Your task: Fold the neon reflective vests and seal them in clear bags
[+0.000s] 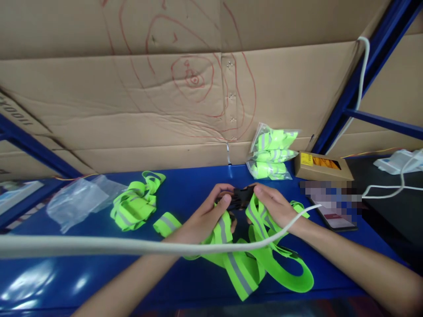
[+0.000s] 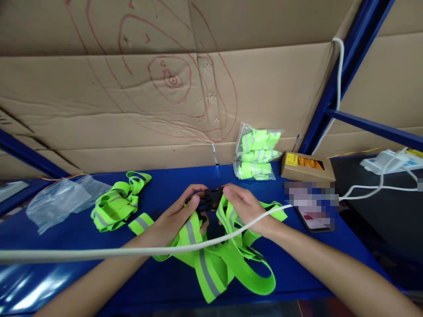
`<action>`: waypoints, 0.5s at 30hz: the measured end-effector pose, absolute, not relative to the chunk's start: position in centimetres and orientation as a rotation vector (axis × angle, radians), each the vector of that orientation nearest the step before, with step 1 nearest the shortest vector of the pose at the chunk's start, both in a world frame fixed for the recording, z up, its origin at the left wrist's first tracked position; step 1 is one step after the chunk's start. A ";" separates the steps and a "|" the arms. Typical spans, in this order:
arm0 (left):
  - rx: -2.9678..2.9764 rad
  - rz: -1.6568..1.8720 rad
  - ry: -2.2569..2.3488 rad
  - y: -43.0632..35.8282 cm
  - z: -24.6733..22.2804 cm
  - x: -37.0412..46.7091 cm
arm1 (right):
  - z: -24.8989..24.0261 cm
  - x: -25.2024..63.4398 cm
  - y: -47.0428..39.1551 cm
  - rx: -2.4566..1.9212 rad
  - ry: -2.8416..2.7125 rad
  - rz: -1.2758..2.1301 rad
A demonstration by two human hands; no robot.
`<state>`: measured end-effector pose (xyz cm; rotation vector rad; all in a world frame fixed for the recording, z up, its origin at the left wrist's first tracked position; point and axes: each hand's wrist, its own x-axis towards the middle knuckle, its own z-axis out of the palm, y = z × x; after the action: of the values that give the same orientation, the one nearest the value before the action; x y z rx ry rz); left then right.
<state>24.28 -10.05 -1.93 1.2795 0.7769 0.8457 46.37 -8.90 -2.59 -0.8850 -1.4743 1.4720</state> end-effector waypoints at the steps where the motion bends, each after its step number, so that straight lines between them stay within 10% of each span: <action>1: 1.266 0.871 0.774 -10.0 -1.8 24.1 | -2.3 46.5 -9.0 -0.902 -1.464 1.426; 15: 1.266 0.854 0.828 -10.2 -1.8 24.6 | -3.0 46.8 -8.7 -0.968 -1.660 1.137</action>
<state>24.58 -10.21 -1.84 1.2658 0.8282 0.8543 46.75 -8.71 -2.97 -0.9682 -1.6600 1.1367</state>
